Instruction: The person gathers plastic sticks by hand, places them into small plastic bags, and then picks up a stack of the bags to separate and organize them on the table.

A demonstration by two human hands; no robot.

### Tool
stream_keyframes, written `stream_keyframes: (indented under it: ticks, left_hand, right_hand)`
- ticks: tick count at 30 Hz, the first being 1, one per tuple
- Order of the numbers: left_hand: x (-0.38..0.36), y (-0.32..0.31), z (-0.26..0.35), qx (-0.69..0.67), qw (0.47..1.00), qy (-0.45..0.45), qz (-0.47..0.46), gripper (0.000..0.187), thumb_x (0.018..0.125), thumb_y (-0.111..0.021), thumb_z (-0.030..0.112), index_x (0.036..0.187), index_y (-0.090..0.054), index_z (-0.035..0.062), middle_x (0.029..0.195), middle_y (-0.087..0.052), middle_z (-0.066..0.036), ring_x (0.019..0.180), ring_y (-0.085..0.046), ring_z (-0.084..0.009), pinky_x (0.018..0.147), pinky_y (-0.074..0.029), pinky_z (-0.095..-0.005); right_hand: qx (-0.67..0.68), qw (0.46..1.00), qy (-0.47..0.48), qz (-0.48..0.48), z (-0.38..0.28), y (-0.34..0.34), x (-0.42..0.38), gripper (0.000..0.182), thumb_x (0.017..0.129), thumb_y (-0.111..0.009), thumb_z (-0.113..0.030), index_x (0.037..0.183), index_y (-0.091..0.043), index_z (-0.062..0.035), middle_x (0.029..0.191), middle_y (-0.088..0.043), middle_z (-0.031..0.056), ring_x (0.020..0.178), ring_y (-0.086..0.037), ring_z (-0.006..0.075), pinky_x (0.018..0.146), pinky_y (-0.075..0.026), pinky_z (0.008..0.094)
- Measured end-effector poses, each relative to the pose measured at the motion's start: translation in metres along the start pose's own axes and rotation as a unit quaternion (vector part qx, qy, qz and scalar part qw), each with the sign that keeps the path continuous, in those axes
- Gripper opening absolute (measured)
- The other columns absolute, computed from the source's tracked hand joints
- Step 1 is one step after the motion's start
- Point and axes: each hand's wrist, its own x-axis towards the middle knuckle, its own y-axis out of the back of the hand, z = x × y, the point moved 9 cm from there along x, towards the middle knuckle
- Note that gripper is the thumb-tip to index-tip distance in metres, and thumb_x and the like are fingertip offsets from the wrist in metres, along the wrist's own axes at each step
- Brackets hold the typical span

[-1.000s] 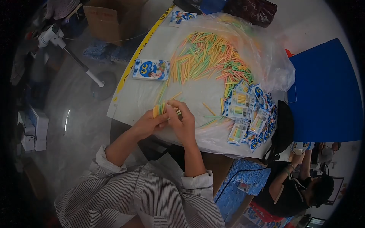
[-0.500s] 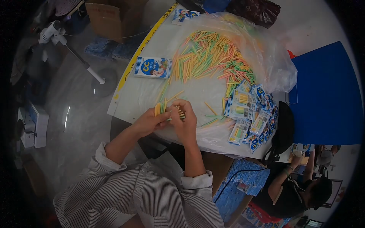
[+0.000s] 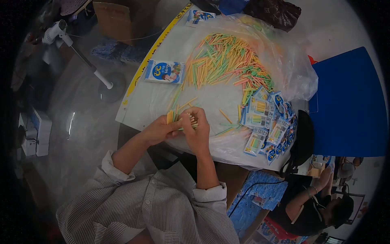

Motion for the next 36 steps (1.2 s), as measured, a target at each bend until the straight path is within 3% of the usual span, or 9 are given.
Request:
stream_keyframes:
  ticks: [3,9,16,21,24,28,30,33,36]
  left_hand:
    - [0.001,0.001,-0.004,-0.010,1.000,0.006,-0.009,0.021,0.086,-0.048,0.028,0.089,-0.051,0.0067,0.064,-0.043,0.005,0.054,-0.036,-0.0020,0.047,-0.030,-0.0155]
    - [0.003,0.001,-0.006,-0.006,0.999,-0.003,-0.031,0.023,0.085,-0.049,0.029,0.088,-0.052,0.0069,0.065,-0.043,0.005,0.054,-0.036,-0.0017,0.046,-0.029,-0.0153]
    - [0.005,0.001,-0.010,-0.015,0.998,0.018,-0.050,0.022,0.085,-0.051,0.028,0.089,-0.051,0.0071,0.067,-0.043,0.004,0.055,-0.036,-0.0019,0.047,-0.030,-0.0152]
    - [0.000,-0.004,-0.004,-0.028,0.998,0.012,-0.049,0.021,0.085,-0.050,0.027,0.091,-0.051,0.0066,0.072,-0.043,0.004,0.059,-0.038,-0.0021,0.049,-0.031,-0.0145]
    - [0.001,-0.004,-0.005,-0.035,0.997,0.013,-0.060,0.021,0.085,-0.049,0.027,0.092,-0.051,0.0062,0.074,-0.044,0.004,0.060,-0.038,-0.0022,0.050,-0.032,-0.0144]
    - [0.001,-0.004,-0.006,-0.037,0.997,0.015,-0.071,0.023,0.085,-0.050,0.026,0.094,-0.050,0.0054,0.076,-0.044,0.004,0.062,-0.039,-0.0024,0.051,-0.033,-0.0137]
    - [-0.001,-0.005,-0.004,-0.043,0.996,0.028,-0.069,0.023,0.085,-0.051,0.026,0.094,-0.050,0.0053,0.077,-0.045,0.003,0.063,-0.040,-0.0028,0.052,-0.034,-0.0135]
    - [-0.005,-0.009,-0.001,-0.061,0.994,0.047,-0.071,0.023,0.085,-0.051,0.024,0.096,-0.050,0.0048,0.080,-0.045,0.002,0.066,-0.042,-0.0034,0.054,-0.036,-0.0132]
    - [-0.005,-0.008,-0.006,-0.078,0.991,0.046,-0.094,0.022,0.085,-0.050,0.023,0.096,-0.050,0.0043,0.083,-0.046,0.001,0.068,-0.043,-0.0041,0.055,-0.037,-0.0135]
  right_hand:
    - [0.021,0.995,-0.090,-0.043,0.001,-0.005,0.001,0.018,0.081,-0.053,-0.007,0.098,-0.053,-0.0029,0.075,-0.049,-0.0026,0.063,-0.044,0.0016,0.047,-0.036,0.0129]
    - [0.009,0.989,-0.124,-0.082,0.008,-0.009,0.001,0.013,0.081,-0.052,-0.009,0.092,-0.055,-0.0030,0.078,-0.052,-0.0016,0.064,-0.046,0.0016,0.046,-0.037,0.0128]
    - [0.037,0.998,-0.054,-0.017,0.002,-0.001,0.000,0.010,0.081,-0.053,-0.009,0.088,-0.054,-0.0023,0.076,-0.051,-0.0010,0.067,-0.048,0.0041,0.051,-0.039,0.0146]
    - [-0.042,0.990,-0.068,-0.117,-0.001,-0.011,0.003,0.008,0.080,-0.053,-0.005,0.086,-0.055,-0.0006,0.079,-0.050,0.0003,0.070,-0.047,0.0050,0.060,-0.039,0.0171]
    - [-0.045,0.994,-0.033,-0.094,-0.005,-0.009,0.004,0.005,0.079,-0.053,-0.003,0.082,-0.055,-0.0006,0.080,-0.051,0.0002,0.069,-0.046,0.0043,0.059,-0.039,0.0168]
    - [-0.051,0.996,0.007,-0.070,-0.007,-0.008,0.003,0.007,0.078,-0.053,-0.003,0.085,-0.053,-0.0015,0.079,-0.051,0.0011,0.067,-0.046,0.0045,0.057,-0.038,0.0166]
    - [0.090,0.990,-0.092,-0.056,-0.004,-0.010,-0.001,0.011,0.078,-0.052,-0.002,0.089,-0.051,-0.0020,0.079,-0.052,0.0016,0.066,-0.046,0.0050,0.056,-0.038,0.0169]
    - [0.043,0.994,-0.054,-0.079,0.001,-0.008,0.001,0.019,0.078,-0.051,-0.002,0.098,-0.049,-0.0014,0.079,-0.052,0.0018,0.067,-0.047,0.0059,0.057,-0.039,0.0172]
    - [0.025,0.990,-0.096,-0.098,-0.003,-0.011,0.000,0.020,0.078,-0.052,-0.002,0.098,-0.052,-0.0014,0.079,-0.052,0.0007,0.065,-0.045,0.0044,0.053,-0.037,0.0158]
